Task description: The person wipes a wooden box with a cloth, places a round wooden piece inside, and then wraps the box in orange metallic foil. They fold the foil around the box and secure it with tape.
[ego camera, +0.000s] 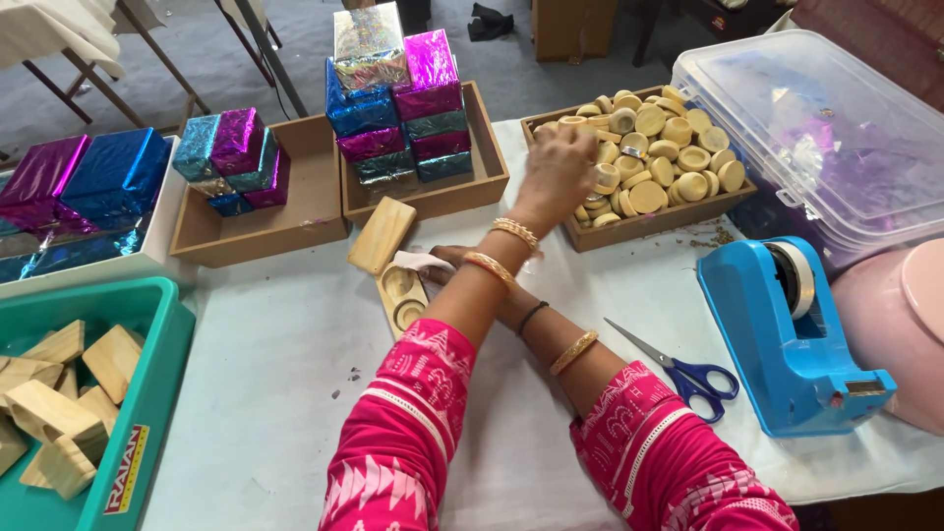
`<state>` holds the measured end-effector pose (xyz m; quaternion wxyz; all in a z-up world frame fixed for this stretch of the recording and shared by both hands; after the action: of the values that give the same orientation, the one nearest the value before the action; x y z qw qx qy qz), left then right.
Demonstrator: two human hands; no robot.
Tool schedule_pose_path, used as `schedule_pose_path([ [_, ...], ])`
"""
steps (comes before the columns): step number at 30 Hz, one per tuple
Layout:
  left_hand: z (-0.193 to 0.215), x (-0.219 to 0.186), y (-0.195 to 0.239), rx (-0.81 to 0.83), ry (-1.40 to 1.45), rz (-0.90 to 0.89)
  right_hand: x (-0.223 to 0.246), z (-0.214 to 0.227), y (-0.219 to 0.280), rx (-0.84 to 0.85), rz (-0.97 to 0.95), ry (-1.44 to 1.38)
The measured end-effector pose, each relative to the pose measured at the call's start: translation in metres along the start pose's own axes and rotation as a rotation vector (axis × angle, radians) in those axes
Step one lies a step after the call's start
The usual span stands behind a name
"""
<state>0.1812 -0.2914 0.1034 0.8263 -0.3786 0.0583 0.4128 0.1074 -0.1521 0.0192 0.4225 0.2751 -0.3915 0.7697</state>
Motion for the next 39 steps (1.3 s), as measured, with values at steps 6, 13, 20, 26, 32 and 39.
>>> schedule_pose_path([
  [6,0.002,-0.105,0.016,0.015,-0.106,-0.408,-0.006,-0.010,-0.008,0.055,-0.111,0.014],
  [13,-0.051,-0.108,0.008,0.087,-0.265,-0.399,-0.003,-0.004,-0.006,0.023,-0.093,0.064],
  [20,-0.005,-0.103,0.023,-0.011,0.019,-0.441,-0.016,-0.003,-0.007,-0.012,-0.118,-0.054],
  [26,0.076,-0.041,0.051,-0.008,0.452,-0.213,-0.055,-0.011,-0.011,-0.046,-0.208,-0.208],
  [32,0.114,0.057,0.073,-0.063,0.643,0.112,-0.129,-0.010,-0.004,-0.181,-0.248,-0.301],
  [39,0.120,0.042,0.087,-0.169,0.482,0.091,-0.102,0.009,-0.014,-0.404,0.144,-0.108],
])
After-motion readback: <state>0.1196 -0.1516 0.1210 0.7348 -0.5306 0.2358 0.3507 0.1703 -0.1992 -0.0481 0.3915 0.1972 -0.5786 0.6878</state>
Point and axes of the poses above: each hand's wrist, its own y-axis away from the middle knuckle, its own z-axis out of the back of the hand, x = y × z, the point moved 10 cm from there along -y, towards the middle knuckle, and after that the axes turned 8 degrees about -x, right-handed, at the moved point
